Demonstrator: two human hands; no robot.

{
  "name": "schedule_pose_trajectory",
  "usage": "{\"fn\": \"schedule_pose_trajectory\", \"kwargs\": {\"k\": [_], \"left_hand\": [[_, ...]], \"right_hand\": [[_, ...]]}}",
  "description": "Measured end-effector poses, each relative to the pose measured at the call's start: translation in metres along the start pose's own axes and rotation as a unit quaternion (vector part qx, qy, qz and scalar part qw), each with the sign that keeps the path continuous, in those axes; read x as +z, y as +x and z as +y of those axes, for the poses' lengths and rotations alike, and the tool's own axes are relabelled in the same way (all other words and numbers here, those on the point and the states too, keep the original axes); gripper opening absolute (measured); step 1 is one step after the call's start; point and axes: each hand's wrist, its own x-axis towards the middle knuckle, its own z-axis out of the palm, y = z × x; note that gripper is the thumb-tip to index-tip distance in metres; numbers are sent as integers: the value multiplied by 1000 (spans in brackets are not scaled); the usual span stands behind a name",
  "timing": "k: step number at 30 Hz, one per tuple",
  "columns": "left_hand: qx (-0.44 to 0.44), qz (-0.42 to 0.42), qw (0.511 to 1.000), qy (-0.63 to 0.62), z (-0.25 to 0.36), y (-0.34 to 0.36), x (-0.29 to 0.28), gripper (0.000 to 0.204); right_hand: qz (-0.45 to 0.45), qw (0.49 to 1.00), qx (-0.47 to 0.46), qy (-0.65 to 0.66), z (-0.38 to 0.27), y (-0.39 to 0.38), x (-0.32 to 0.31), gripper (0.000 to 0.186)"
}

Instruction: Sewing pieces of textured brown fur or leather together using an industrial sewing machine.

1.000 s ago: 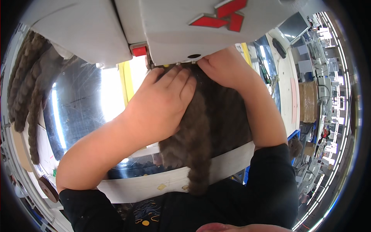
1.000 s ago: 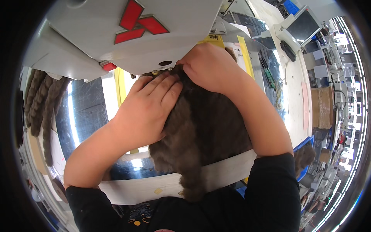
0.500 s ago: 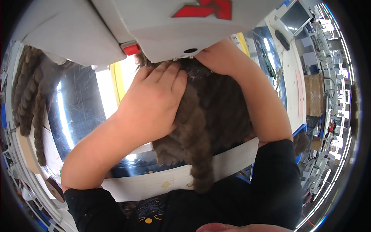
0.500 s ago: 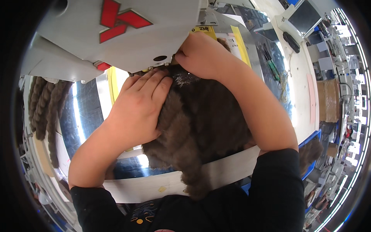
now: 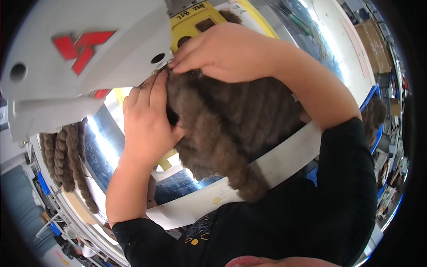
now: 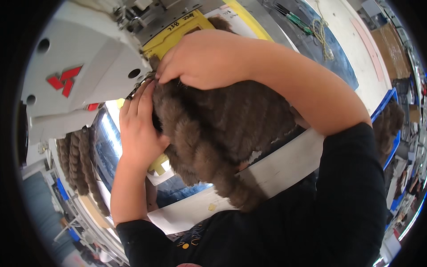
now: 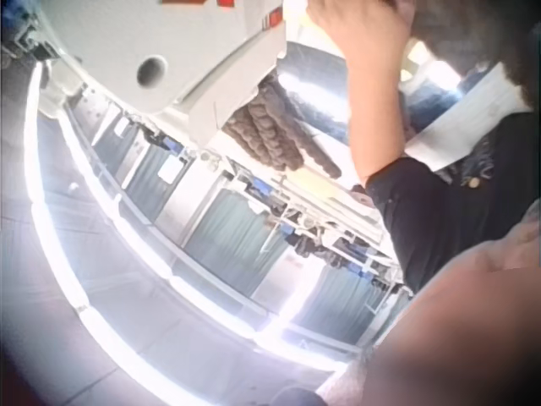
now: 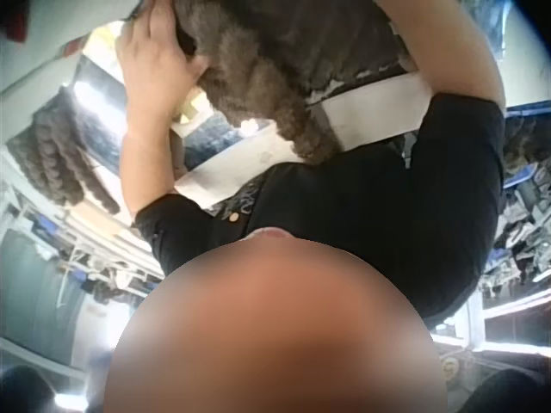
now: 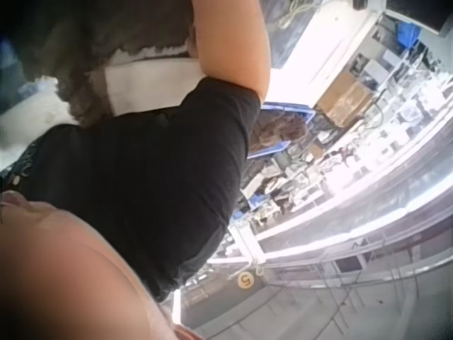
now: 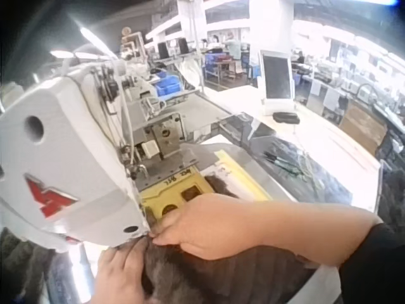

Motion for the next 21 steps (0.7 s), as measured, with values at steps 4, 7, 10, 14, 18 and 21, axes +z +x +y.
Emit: {"fn": "schedule_pose_trajectory", "kwargs": {"k": [4,7,10,14,18,21], "left_hand": [[14,-4,1000,3,-6,2,1,86],[12,-15,1000,-1,-7,3,2,81],[12,-24,1000,7,-6,4,-1,78],[21,-30,999,11,-7,7,0,78],[7,-45,999,-4,-4,9,-3,77],[-17,-62,998,-14,0,8,-7,76]], "right_hand": [[-41,997,34,-50,-9,0,7,33],[-62,994,74,-43,-15,4,8,31],[-88,990,88,-67,-16,7,10,30],[-112,985,109,-75,-21,11,6,29],[-94,988,110,-62,-22,12,9,28],[-110,985,116,-68,-26,13,6,27]]}}
